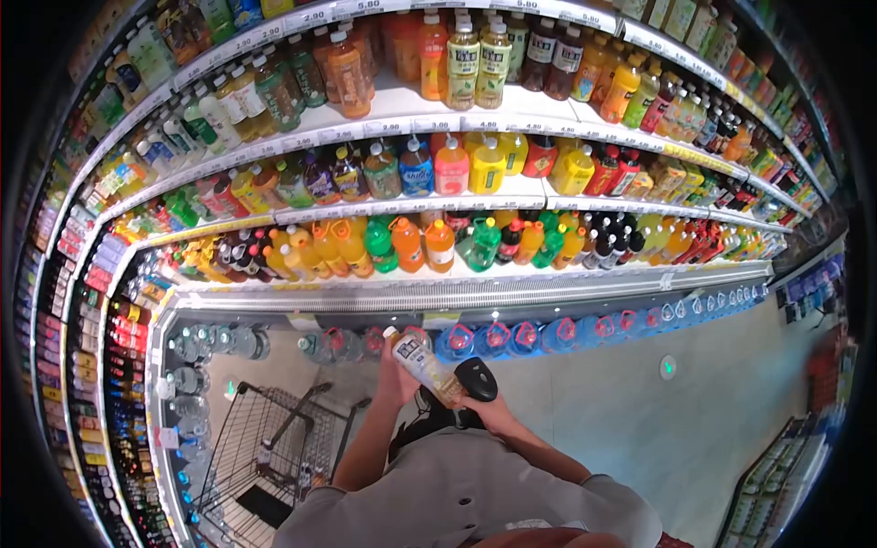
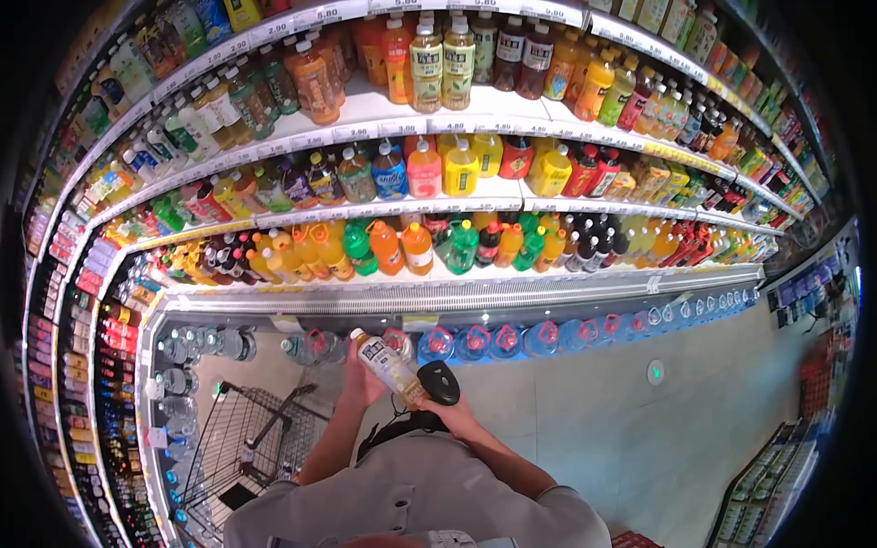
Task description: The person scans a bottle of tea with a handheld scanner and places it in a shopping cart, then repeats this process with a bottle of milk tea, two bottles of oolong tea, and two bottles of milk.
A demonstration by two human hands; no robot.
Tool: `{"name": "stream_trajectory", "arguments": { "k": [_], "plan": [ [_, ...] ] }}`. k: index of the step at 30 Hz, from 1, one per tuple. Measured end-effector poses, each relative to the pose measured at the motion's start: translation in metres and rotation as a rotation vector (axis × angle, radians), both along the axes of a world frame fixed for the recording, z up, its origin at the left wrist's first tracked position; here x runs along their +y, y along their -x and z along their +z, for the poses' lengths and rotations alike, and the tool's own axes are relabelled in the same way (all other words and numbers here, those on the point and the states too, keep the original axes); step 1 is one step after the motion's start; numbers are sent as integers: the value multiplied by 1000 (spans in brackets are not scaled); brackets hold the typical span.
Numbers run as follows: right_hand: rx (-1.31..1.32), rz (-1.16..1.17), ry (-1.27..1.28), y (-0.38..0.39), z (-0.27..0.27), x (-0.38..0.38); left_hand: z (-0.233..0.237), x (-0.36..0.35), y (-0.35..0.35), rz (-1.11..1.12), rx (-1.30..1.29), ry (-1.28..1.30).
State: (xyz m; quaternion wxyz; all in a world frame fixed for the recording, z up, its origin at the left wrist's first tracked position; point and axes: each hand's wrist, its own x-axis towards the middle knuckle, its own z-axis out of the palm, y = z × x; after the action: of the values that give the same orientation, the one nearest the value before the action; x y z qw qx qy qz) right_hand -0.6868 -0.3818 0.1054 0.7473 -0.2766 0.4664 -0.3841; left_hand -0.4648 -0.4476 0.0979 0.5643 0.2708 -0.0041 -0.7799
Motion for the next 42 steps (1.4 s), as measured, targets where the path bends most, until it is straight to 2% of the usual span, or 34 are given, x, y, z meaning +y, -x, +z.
{"name": "stream_trajectory", "arguments": {
  "k": [2,4,6,9,12,16,19,20,22,23,24,25,26,27,28,29,30,32,35,40,42],
  "plan": [
    [106,-36,144,4,-9,-15,5,-16,-5,-86,-147,-42],
    [111,-73,124,9,-10,-25,2,-31,-11,-178,-220,2],
    [100,-104,97,17,-5,-33,7,-46,-15,-399,-390,-87],
    [144,-23,162,37,4,-45,9,-67,-3,-512,-466,-93],
    [253,82,225,70,34,-65,5,-85,21,-460,-562,-75],
    [246,104,234,114,25,-92,18,-100,72,-309,-547,-126],
    [209,112,267,149,28,-107,38,-104,111,-207,-639,-149],
    [198,132,265,160,12,-114,42,-105,124,-150,-671,-158],
    [143,75,465,181,-30,-122,60,-109,147,-126,-663,-128],
    [264,95,409,186,-30,-125,65,-110,152,-134,-672,-122],
    [271,148,517,195,1,-131,73,-111,161,-112,-729,-58],
    [273,191,583,205,-24,-135,77,-115,168,-110,-836,-135],
    [295,251,602,214,-30,-139,67,-117,168,-127,-866,-71],
    [266,291,631,224,-26,-146,72,-121,178,-89,-935,-107],
    [306,300,800,233,-5,-151,89,-123,187,-88,-1019,-122],
    [231,321,819,241,-17,-153,76,-123,189,-35,-971,-74],
    [222,362,788,246,-23,-148,85,-120,199,8,-952,-32],
    [-104,312,443,252,-26,-154,107,-116,206,-25,-1039,-8],
    [-159,345,464,256,-27,-166,129,-112,217,25,-1075,-39],
    [-234,357,414,250,-20,-178,124,-106,216,90,-1076,-74],
    [-149,439,398,254,-20,-181,119,-103,216,117,-1075,-84]
  ]
}}
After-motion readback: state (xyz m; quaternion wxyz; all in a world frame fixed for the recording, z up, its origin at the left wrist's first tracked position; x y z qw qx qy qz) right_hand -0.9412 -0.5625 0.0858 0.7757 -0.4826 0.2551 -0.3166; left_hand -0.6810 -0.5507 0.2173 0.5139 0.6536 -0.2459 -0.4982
